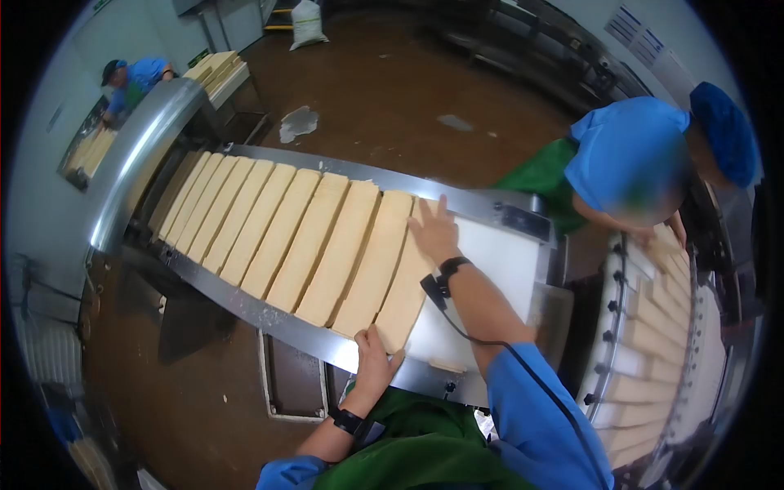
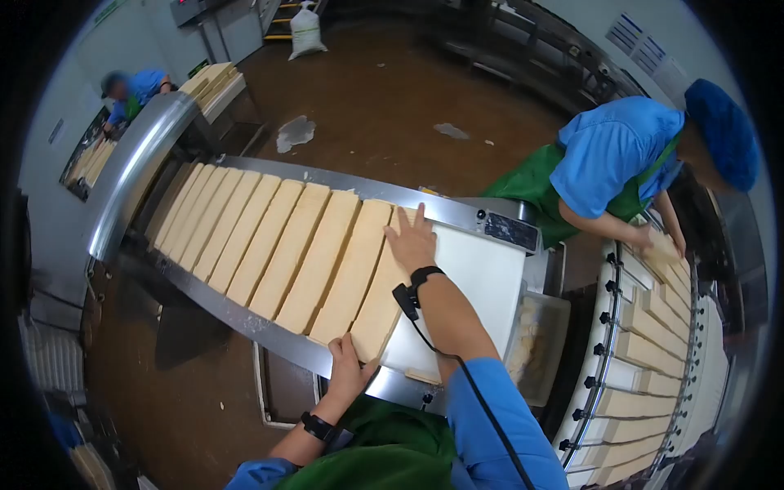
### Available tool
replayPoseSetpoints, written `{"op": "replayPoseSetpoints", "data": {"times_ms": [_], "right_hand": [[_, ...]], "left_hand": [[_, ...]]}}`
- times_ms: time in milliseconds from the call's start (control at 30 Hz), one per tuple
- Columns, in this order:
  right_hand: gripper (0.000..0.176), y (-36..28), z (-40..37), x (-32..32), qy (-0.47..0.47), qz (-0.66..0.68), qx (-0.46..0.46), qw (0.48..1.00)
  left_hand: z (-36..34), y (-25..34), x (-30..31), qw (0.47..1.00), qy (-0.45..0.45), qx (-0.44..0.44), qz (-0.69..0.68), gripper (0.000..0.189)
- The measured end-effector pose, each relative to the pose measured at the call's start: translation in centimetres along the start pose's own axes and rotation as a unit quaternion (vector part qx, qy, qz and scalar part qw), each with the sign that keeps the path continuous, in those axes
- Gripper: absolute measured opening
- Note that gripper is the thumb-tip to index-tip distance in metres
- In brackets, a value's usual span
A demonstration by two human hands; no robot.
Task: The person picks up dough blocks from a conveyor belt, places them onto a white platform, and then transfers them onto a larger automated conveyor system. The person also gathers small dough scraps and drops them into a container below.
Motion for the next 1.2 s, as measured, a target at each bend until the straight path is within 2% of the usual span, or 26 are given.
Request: {"op": "replayPoseSetpoints", "data": {"times_ms": [100, 233, 333, 400, 467, 500, 533, 567, 633, 667, 767, 800, 900, 967, 1000, 1100, 1133, 1200], "right_hand": [[0.073, -0.5, 0.0, 0.2, -0.029, -0.013, -0.031, 0.999], [0.067, 1.6, -1.8, 2.1, 0.042, 0.027, -0.088, 0.995], [0.072, 6.3, -4.1, 6.2, 0.034, 0.061, -0.193, 0.979], [0.076, 10.3, -6.4, 9.2, 0.023, 0.080, -0.274, 0.958], [0.081, 14.4, -9.2, 10.3, 0.084, 0.016, -0.263, 0.961], [0.083, 16.4, -10.4, 10.7, 0.110, -0.019, -0.256, 0.960], [0.088, 18.4, -11.7, 11.2, 0.112, 0.051, -0.290, 0.949], [0.090, 20.3, -13.4, 11.7, 0.153, 0.113, -0.313, 0.931], [0.093, 23.1, -17.1, 12.4, 0.235, 0.231, -0.341, 0.881], [0.094, 24.3, -19.0, 13.0, 0.289, 0.215, -0.350, 0.864], [0.089, 29.1, -25.5, 15.8, 0.397, 0.335, -0.354, 0.778], [0.087, 31.3, -27.4, 16.7, 0.458, 0.295, -0.326, 0.772], [0.086, 35.3, -34.4, 22.6, 0.526, 0.263, -0.338, 0.735], [0.085, 39.1, -37.9, 25.8, 0.546, 0.253, -0.364, 0.711], [0.085, 41.1, -39.4, 27.3, 0.554, 0.248, -0.376, 0.700], [0.080, 47.5, -42.9, 30.6, 0.550, 0.224, -0.425, 0.683], [0.077, 49.5, -43.7, 31.7, 0.496, 0.214, -0.459, 0.706], [0.074, 53.4, -45.4, 33.4, 0.379, 0.190, -0.520, 0.742]], "left_hand": [[0.5, 0.3, 0.0, 0.999, -0.005, -0.014, 0.033, 0.088], [1.0, 1.3, -0.3, 0.997, -0.010, -0.017, 0.074, 0.085], [1.6, 2.7, -0.6, 0.996, -0.030, -0.031, 0.080, 0.081], [1.9, 4.3, -1.7, 0.992, -0.083, -0.085, 0.052, 0.080], [1.9, 5.2, -4.0, 0.985, -0.144, -0.097, -0.009, 0.078], [1.6, 6.5, -4.7, 0.979, -0.166, -0.111, 0.030, 0.078], [1.3, 8.0, -5.4, 0.972, -0.185, -0.124, 0.069, 0.078], [0.9, 9.5, -6.1, 0.965, -0.199, -0.135, 0.108, 0.078], [0.5, 12.6, -7.1, 0.965, -0.183, -0.128, 0.138, 0.078], [0.4, 13.9, -7.7, 0.966, -0.171, -0.124, 0.151, 0.078], [-0.5, 16.6, -10.6, 0.957, -0.059, -0.260, 0.113, 0.078], [-1.2, 18.2, -11.3, 0.953, -0.062, -0.280, 0.097, 0.078], [-3.3, 25.2, -13.1, 0.939, -0.084, -0.331, 0.029, 0.079], [-5.0, 29.9, -14.6, 0.927, -0.118, -0.354, -0.036, 0.080], [-5.5, 31.4, -16.0, 0.899, -0.068, -0.432, 0.018, 0.077], [-7.4, 37.5, -18.3, 0.875, -0.096, -0.470, -0.057, 0.076], [-8.0, 39.3, -18.9, 0.861, -0.082, -0.499, -0.057, 0.075], [-7.8, 41.9, -21.4, 0.847, -0.180, -0.488, -0.108, 0.071]]}}
Point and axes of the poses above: each hand's wrist, its own z-axis towards the middle knuckle, its own x-axis out of the back of the hand, y = z × x, the point moved 3 cm from there along z, towards the middle knuckle, and after that the axes turned 11 degrees about z, right-handed, at the moved point
